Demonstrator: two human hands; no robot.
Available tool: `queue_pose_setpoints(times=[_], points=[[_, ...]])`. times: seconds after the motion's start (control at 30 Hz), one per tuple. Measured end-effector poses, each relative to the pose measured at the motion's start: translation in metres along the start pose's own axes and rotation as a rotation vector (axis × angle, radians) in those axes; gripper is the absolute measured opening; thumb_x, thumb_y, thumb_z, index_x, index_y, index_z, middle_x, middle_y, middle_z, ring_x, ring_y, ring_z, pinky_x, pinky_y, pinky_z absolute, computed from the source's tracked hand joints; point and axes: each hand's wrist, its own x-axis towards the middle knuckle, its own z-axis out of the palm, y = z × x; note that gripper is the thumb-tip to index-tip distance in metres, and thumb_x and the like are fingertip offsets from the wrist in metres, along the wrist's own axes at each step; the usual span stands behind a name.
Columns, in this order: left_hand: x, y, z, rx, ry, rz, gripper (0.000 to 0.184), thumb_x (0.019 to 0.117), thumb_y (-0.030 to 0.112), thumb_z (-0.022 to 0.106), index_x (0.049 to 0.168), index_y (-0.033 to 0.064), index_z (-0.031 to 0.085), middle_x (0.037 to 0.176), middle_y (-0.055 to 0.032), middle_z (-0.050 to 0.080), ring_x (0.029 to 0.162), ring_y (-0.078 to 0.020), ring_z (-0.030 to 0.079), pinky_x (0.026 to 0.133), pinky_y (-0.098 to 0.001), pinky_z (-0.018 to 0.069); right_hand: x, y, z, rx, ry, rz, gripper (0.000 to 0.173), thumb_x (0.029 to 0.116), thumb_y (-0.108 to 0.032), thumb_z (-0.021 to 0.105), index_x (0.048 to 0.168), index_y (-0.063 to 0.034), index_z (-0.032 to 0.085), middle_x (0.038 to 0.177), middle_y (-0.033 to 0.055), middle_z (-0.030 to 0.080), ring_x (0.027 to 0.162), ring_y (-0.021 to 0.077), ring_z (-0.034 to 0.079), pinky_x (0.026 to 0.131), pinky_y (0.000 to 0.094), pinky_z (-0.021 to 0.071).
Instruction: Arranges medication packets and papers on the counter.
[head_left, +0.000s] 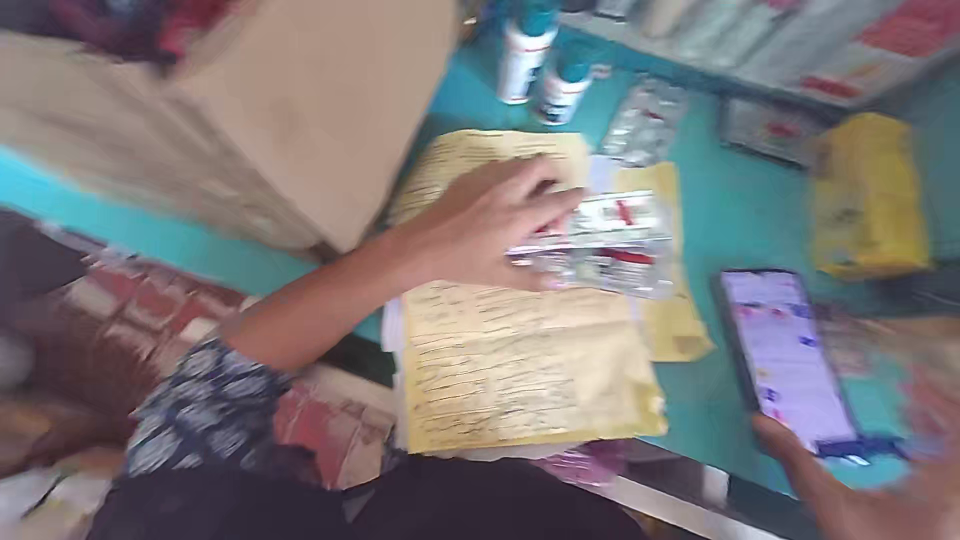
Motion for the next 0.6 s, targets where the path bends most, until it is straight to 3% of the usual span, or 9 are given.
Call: queue_pose_setpoints(times=[0.07, 0.13, 0.23, 0.33, 0.47, 0.57, 0.6], points=[[-0.003, -0.002, 0.0, 0.036, -0.024, 0.006, 0.08, 0.0847, 0.064, 0.064, 0.14, 0.007, 0.06, 0.131, -0.0222, 0.06, 0.117, -0.038, 0.059, 0.095, -0.0523, 0.0479, 0.002, -0.006, 0.004, -0.096, 0.013, 0.066, 0.103, 0.081, -0.046, 0.079, 0.149, 0.0145, 0.031, 0.145, 0.0416, 0.044, 0.13, 0.0511, 0.052, 0.104, 0.0592, 0.0447], [-0.006, -0.004, 0.001, 0.086, -0.043, 0.01, 0.08, 0.0839, 0.066, 0.063, 0.14, 0.0085, 0.062, 0.131, -0.023, 0.06, 0.115, -0.0394, 0.06, 0.095, -0.0541, 0.0475, 0.008, -0.01, 0.01, -0.131, 0.024, 0.158, 0.104, 0.0763, -0.049, 0.08, 0.15, 0.0086, 0.036, 0.138, 0.0393, 0.052, 0.12, 0.0564, 0.055, 0.094, 0.0688, 0.0445], [-0.007, -0.003, 0.002, 0.109, -0.065, 0.007, 0.084, 0.0829, 0.068, 0.061, 0.142, 0.0087, 0.06, 0.132, -0.0241, 0.06, 0.114, -0.0408, 0.061, 0.093, -0.0551, 0.0479, 0.011, -0.01, 0.011, -0.137, 0.063, 0.195, 0.094, 0.0768, -0.044, 0.081, 0.146, 0.0061, 0.042, 0.122, 0.0373, 0.06, 0.106, 0.0537, 0.061, 0.085, 0.0672, 0.0476], [-0.008, -0.004, 0.004, 0.09, -0.083, 0.009, 0.085, 0.0822, 0.072, 0.058, 0.142, 0.0108, 0.061, 0.132, -0.0214, 0.061, 0.115, -0.0394, 0.061, 0.094, -0.0547, 0.0489, 0.008, -0.017, 0.019, -0.132, 0.113, 0.146, 0.09, 0.076, -0.042, 0.079, 0.143, 0.0078, 0.045, 0.118, 0.0365, 0.061, 0.101, 0.0529, 0.062, 0.081, 0.0646, 0.0495], [-0.009, -0.005, 0.008, 0.076, -0.128, 0.01, 0.086, 0.0813, 0.073, 0.057, 0.141, 0.0113, 0.062, 0.132, -0.0172, 0.062, 0.117, -0.0356, 0.061, 0.096, -0.0522, 0.0488, 0.004, -0.031, 0.032, -0.151, 0.148, 0.126, 0.095, 0.0722, -0.049, 0.078, 0.142, 0.0075, 0.048, 0.116, 0.0308, 0.064, 0.096, 0.0449, 0.063, 0.078, 0.0564, 0.0511], [-0.011, -0.004, 0.006, 0.074, -0.145, -0.002, 0.087, 0.0812, 0.074, 0.057, 0.141, 0.0114, 0.061, 0.137, -0.0161, 0.061, 0.123, -0.035, 0.059, 0.102, -0.0529, 0.0461, 0.003, -0.026, 0.03, -0.028, 0.165, 0.068, 0.089, 0.0778, -0.047, 0.079, 0.14, 0.0091, 0.048, 0.127, 0.0303, 0.062, 0.111, 0.0454, 0.061, 0.09, 0.0603, 0.0478], [-0.011, -0.004, 0.006, 0.075, -0.144, 0.0, 0.086, 0.0816, 0.074, 0.056, 0.141, 0.0118, 0.061, 0.139, -0.0157, 0.06, 0.124, -0.0348, 0.059, 0.104, -0.0529, 0.0455, 0.002, -0.021, 0.025, 0.04, 0.189, 0.011, 0.082, 0.0814, -0.042, 0.079, 0.138, 0.0089, 0.048, 0.131, 0.0282, 0.062, 0.119, 0.0405, 0.059, 0.095, 0.0568, 0.0462]])
